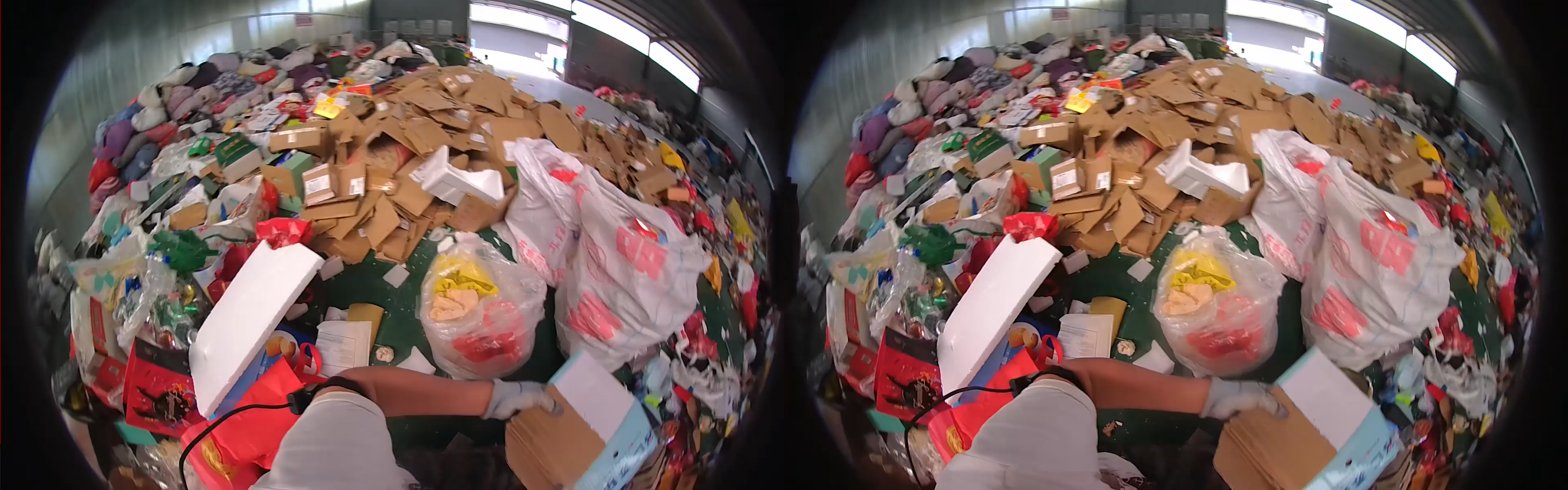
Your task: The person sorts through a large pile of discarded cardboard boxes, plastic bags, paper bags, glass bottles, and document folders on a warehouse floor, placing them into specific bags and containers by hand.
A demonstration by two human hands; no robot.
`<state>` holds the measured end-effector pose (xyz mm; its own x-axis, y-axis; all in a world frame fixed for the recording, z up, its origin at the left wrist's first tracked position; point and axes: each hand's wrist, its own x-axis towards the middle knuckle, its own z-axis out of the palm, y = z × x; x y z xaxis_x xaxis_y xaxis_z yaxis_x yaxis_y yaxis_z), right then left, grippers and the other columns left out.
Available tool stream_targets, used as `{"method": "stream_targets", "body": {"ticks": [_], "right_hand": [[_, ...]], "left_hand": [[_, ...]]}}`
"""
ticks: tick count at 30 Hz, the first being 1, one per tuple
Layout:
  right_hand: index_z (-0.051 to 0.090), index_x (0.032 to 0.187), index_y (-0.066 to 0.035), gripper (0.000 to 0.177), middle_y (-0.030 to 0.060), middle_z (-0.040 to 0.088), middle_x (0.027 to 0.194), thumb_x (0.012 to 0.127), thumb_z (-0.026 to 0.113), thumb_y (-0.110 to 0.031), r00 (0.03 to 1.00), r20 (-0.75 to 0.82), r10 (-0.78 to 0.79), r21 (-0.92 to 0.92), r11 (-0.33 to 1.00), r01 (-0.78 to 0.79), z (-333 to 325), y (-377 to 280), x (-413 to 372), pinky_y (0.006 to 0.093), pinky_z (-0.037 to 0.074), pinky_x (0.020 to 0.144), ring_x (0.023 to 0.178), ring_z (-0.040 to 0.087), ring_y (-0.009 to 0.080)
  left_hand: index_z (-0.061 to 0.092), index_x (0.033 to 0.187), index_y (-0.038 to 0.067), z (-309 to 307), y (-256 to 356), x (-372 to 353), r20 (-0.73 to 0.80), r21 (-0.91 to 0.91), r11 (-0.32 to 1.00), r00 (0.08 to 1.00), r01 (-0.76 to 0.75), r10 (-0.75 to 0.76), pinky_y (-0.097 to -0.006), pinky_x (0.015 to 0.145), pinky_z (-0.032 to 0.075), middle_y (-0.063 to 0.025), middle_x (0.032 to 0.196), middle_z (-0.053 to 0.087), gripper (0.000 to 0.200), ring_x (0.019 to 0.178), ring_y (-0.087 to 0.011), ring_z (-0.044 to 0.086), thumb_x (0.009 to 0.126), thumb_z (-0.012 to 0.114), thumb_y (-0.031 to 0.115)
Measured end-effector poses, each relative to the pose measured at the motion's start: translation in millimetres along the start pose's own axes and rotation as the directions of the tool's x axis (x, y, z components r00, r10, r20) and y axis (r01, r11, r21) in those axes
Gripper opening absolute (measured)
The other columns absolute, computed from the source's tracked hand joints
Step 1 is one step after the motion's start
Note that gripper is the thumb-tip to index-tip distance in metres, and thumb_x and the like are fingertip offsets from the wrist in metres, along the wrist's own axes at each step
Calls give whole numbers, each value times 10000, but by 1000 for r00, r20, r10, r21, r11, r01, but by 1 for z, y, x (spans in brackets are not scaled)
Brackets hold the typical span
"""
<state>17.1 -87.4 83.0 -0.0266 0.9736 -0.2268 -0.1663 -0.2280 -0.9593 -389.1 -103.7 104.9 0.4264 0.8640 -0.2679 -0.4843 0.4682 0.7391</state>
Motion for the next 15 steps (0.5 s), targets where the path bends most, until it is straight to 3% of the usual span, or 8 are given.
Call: {"method": "stream_targets", "body": {"ticks": [3,4,6,10,13,15], "right_hand": [[516,1175,-136,369,34,570,1030,924,448,-397,997,50,66,176,982,-74,-71,23,28,313,469,735,818,551,175],[528,1109,-127,315,43,591,973,911,487,-367,992,-126,19,127,992,-3,-98,20,7,277,464,660,778,557,144],[523,1088,-97,316,70,628,891,874,570,-324,880,-475,-17,51,998,47,-127,19,-37,282,464,567,667,575,149],[548,1053,-71,304,99,645,827,853,610,-292,591,-796,130,90,991,-98,-219,139,-148,318,503,542,621,611,192],[539,978,-61,231,80,601,732,847,613,-237,377,-838,395,303,911,-281,-202,248,-233,302,453,430,533,564,158],[526,995,-63,283,82,593,728,829,643,-260,375,-758,535,461,844,-272,-178,313,-271,314,449,433,535,563,176]], "left_hand": [[512,1204,46,-49,54,-77,-165,110,981,970,-161,178,-297,865,455,-76,1145,590,430,998,-144,570,849,593,277],[510,1206,45,-76,76,-93,-247,146,966,938,-213,244,-294,858,456,-75,1142,591,431,993,-142,569,854,586,281],[507,1211,45,-131,102,-102,-399,157,949,862,-273,314,-286,845,458,-73,1137,594,432,982,-140,568,862,573,290],[500,1221,44,-220,144,-115,-629,256,929,683,-269,371,-271,819,462,-68,1126,599,435,959,-135,566,878,546,307],[494,1229,44,-204,151,-102,-679,325,892,580,-313,451,-260,799,464,-65,1118,603,439,943,-132,564,890,526,321],[491,1234,43,-172,136,-78,-646,332,884,604,-329,467,-253,785,466,-63,1113,605,441,932,-129,563,898,513,329]]}}
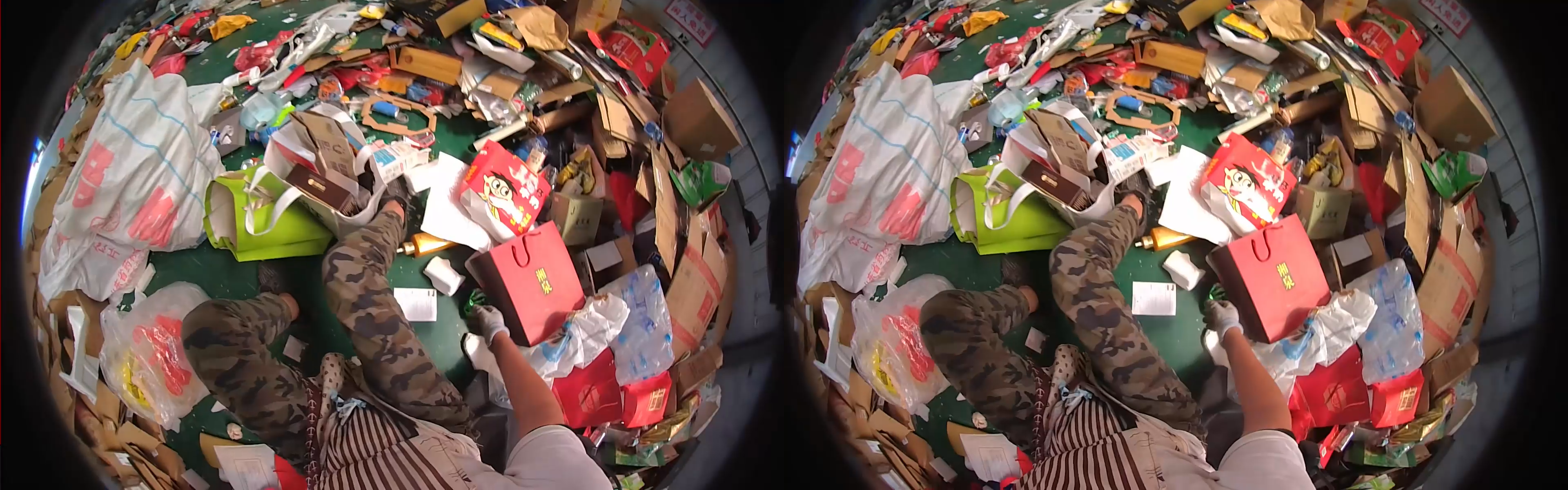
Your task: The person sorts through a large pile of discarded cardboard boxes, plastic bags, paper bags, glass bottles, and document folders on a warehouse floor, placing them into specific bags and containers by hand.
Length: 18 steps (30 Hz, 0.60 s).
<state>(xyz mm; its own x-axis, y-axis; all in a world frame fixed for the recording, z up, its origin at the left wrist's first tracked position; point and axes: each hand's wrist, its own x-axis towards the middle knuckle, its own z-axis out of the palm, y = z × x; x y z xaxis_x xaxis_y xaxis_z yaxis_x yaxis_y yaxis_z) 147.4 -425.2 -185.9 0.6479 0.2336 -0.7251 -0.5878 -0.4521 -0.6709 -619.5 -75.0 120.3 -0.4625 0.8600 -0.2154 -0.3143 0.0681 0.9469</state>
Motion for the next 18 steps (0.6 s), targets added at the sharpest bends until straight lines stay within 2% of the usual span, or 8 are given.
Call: {"method": "stream_targets", "body": {"ticks": [2,4,6,8,10,13,14,18], "right_hand": [[513,1006,-65,329,73,600,758,812,668,-280,986,94,139,47,988,-144,-7,51,-9,336,456,452,562,579,204],[545,1072,-107,401,64,621,942,793,680,-362,955,155,252,-72,967,-243,-13,79,-14,362,505,608,720,610,229],[514,1150,-127,498,70,585,1018,772,697,-393,963,82,258,-39,966,-255,-26,93,-11,393,499,685,818,593,250],[473,1212,-114,570,100,564,1054,766,707,-381,970,90,225,140,962,-236,-49,103,6,408,504,674,834,582,268],[497,1184,-143,597,73,509,1149,726,720,-454,981,-83,178,56,983,-173,-69,69,12,433,471,792,1000,520,283],[441,1277,-88,707,101,468,1290,751,653,-510,991,-2,135,101,986,-134,-144,45,96,466,410,907,1144,439,341],[414,1311,-92,688,107,402,1369,785,622,-484,983,-165,76,106,993,-59,-131,-28,56,480,339,981,1222,377,345],[319,1369,-87,755,95,384,1375,797,602,-490,999,-5,-36,430,902,34,-155,-96,130,502,281,1021,1237,380,315]], "left_hand": [[487,1239,43,61,-24,-17,137,-37,998,989,51,-45,-245,772,468,-60,1108,608,445,920,-127,562,906,500,338],[484,1244,42,140,-65,-51,312,-71,983,940,166,-137,-238,759,470,-58,1103,610,448,909,-124,561,914,487,347],[487,1246,44,239,-107,-114,382,-114,966,908,230,-171,-215,706,466,-34,1074,614,477,802,-92,560,913,487,386],[498,1222,55,284,-137,-121,827,62,935,507,350,-244,-214,617,473,-5,970,623,435,753,-84,572,914,495,363],[506,1202,54,335,-151,-158,839,106,909,454,403,-299,-250,590,501,-43,975,636,415,754,-131,609,928,467,364],[514,1182,53,385,-171,-185,815,195,891,438,410,-380,-272,559,516,-59,954,648,392,727,-159,630,940,444,353],[516,1177,53,398,-178,-189,799,224,888,446,402,-404,-273,550,517,-57,942,650,385,712,-161,631,942,440,348],[528,1163,46,434,-207,-193,752,308,842,428,444,-501,-264,552,539,-58,886,662,362,686,-157,638,947,435,322]]}}
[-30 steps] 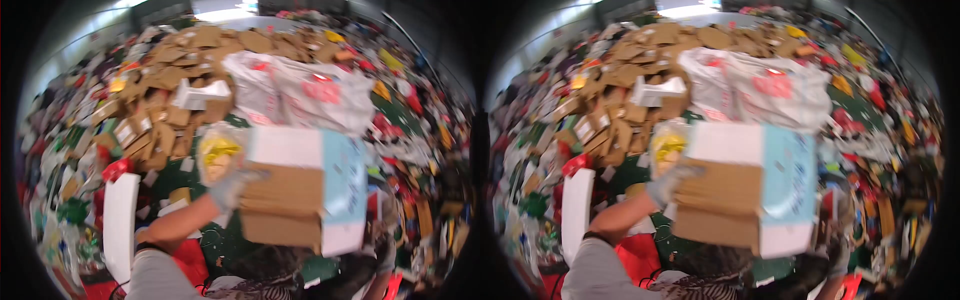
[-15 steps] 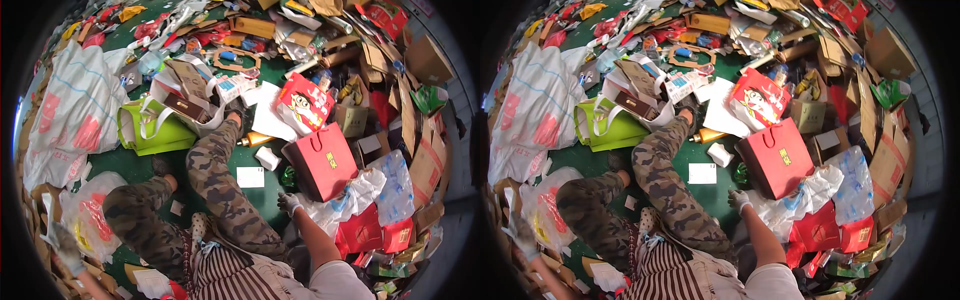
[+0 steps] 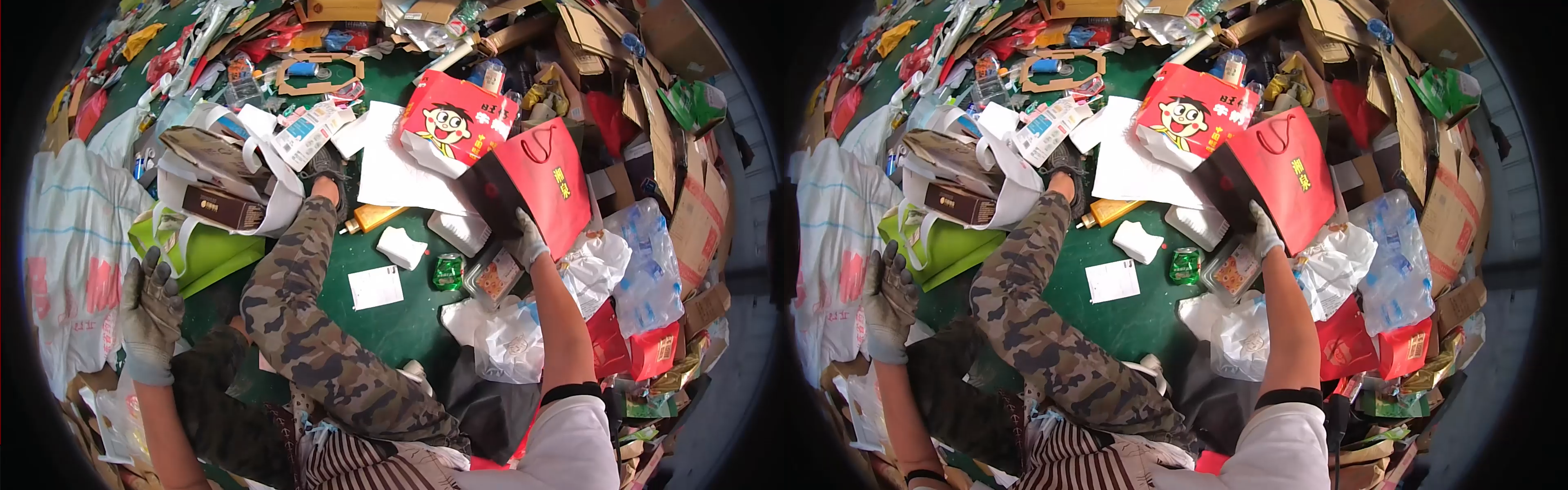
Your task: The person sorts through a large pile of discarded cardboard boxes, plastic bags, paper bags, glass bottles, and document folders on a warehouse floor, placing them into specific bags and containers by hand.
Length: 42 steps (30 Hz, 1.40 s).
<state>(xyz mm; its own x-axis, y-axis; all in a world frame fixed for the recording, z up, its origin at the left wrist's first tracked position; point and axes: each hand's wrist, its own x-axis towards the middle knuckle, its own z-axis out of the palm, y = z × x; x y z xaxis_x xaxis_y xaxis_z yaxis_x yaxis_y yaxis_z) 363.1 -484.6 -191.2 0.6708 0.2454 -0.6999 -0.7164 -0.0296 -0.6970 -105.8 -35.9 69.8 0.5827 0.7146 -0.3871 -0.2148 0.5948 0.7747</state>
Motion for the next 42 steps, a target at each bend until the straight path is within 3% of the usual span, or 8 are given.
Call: {"method": "stream_targets", "body": {"ticks": [6,9,12,15,22,31,38,42], "right_hand": [[367,1348,-63,694,122,476,1287,794,639,-379,978,-50,-203,-405,899,166,74,12,17,422,336,998,1212,417,300],[487,1261,-30,637,187,510,1263,763,630,-402,974,36,-223,-858,493,144,36,68,64,347,365,988,1184,472,309],[509,1233,-26,603,212,511,1242,736,615,-349,935,4,-355,-879,445,173,37,111,33,350,367,989,1167,480,333],[491,1224,-77,613,216,311,1397,700,669,-342,891,121,-439,-991,0,134,71,123,-20,432,358,990,1221,368,416],[597,1053,-162,366,145,489,1238,697,670,-198,927,82,-365,-988,91,123,122,137,-53,403,409,936,1117,471,340],[592,1054,-80,282,139,544,1177,774,602,-53,572,611,-548,-702,-40,711,291,25,22,369,453,880,1082,519,315],[613,988,-68,233,121,572,1126,758,607,-26,366,655,-661,-584,-136,800,456,-72,156,367,454,868,1022,545,306],[608,1054,-73,316,115,560,1149,759,639,-180,593,670,-447,-715,-171,678,546,-83,235,371,413,924,1075,518,298]], "left_hand": [[525,1164,37,-4,-8,33,-3,18,992,993,122,-122,-256,518,538,-82,885,663,353,686,-162,649,952,428,302],[515,1169,29,9,-4,44,33,-1,991,990,134,-134,-264,527,534,-98,886,649,348,674,-151,618,952,436,289],[518,1161,55,15,3,60,35,35,987,987,155,-156,-241,540,479,-71,858,604,331,668,-130,558,921,495,283],[520,1132,71,23,8,85,-45,111,977,983,185,-181,-238,557,439,-58,837,595,339,667,-139,555,894,531,312],[538,1074,28,28,32,139,-27,397,917,999,32,-23,-223,559,497,-81,823,635,261,655,-136,627,901,514,221],[551,1068,6,14,46,154,-36,548,827,991,129,-130,-261,673,510,-100,859,637,222,746,-141,627,897,517,144],[577,1005,-7,0,48,172,0,839,510,938,-189,346,-235,681,487,-107,897,627,147,764,-136,610,872,549,51],[553,1018,0,-1,63,186,20,933,314,896,-176,443,-295,737,494,-127,885,615,157,810,-192,608,879,499,49]]}}
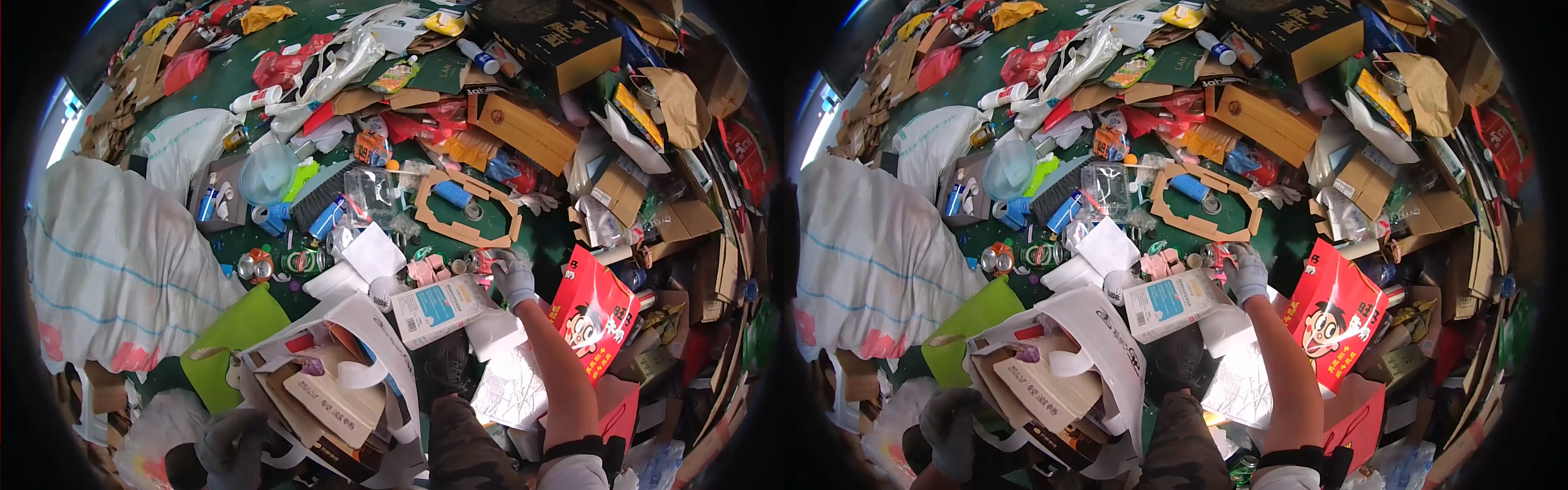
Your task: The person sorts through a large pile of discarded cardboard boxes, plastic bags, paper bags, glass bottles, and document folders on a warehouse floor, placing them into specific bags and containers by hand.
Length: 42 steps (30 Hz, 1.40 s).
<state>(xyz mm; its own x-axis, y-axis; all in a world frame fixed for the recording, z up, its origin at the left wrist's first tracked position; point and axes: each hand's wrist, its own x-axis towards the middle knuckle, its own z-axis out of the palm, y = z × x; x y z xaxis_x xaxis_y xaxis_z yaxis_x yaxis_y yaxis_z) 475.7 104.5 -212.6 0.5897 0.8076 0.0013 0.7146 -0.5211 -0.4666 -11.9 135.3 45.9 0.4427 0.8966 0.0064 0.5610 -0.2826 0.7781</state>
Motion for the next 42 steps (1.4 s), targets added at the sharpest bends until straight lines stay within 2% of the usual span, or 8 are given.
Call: {"method": "stream_targets", "body": {"ticks": [7,12,17,19,23,30,38,42], "right_hand": [[415,1301,-92,767,136,410,1346,633,736,-289,969,244,36,-335,941,49,106,-29,102,429,313,1025,1239,386,330],[480,1188,-104,664,120,510,1168,596,733,-271,908,390,155,-549,831,94,110,-40,118,438,372,934,1118,476,311],[470,1154,-52,569,154,512,1045,622,650,-147,981,44,-187,-173,966,192,59,-44,102,418,415,820,971,500,351],[333,1321,-63,795,192,440,1215,623,677,-227,845,184,-502,22,862,507,28,-71,69,439,380,899,1066,459,360],[161,1439,-161,990,186,143,1480,662,676,-495,548,733,-402,-232,610,758,38,-89,-42,564,101,1070,1362,145,376],[253,1410,-174,753,172,221,1458,767,608,-340,566,743,-356,-344,523,780,50,-96,-30,553,250,1016,1334,248,344],[632,1025,-163,260,147,654,809,799,554,-266,874,351,-337,-318,835,450,4,-90,11,412,498,707,762,634,324],[617,1022,-63,196,28,657,787,826,622,-58,961,256,-104,523,851,-48,-108,-124,12,210,435,483,568,591,92]], "left_hand": [[532,1092,-68,10,-9,68,-77,307,934,973,-185,218,-394,874,455,-196,1098,568,365,981,-303,572,936,446,250],[529,1056,0,23,-23,64,-200,254,952,972,171,-122,-365,876,424,-170,1087,537,286,993,-250,533,936,385,217],[545,1080,-61,9,-3,89,-222,183,971,969,154,-112,-399,870,451,-202,1089,569,350,984,-320,569,923,451,237],[547,1084,-53,4,-2,78,-293,117,980,948,162,-122,-391,873,445,-194,1080,573,374,981,-323,567,894,501,266],[539,1045,-2,-8,-2,45,-247,154,974,961,169,-128,-360,874,426,-162,1090,542,307,983,-251,543,939,411,257],[615,959,3,-14,-5,40,-206,132,991,977,-20,48,-331,765,487,-161,959,629,165,865,-263,621,811,576,66],[634,966,30,-18,-4,14,-241,-49,998,970,-48,34,-313,763,479,-114,927,645,170,858,-220,625,821,592,107],[630,979,17,-21,-5,-5,-257,-195,979,966,-54,2,-297,776,475,-111,927,647,195,864,-216,621,838,591,146]]}}
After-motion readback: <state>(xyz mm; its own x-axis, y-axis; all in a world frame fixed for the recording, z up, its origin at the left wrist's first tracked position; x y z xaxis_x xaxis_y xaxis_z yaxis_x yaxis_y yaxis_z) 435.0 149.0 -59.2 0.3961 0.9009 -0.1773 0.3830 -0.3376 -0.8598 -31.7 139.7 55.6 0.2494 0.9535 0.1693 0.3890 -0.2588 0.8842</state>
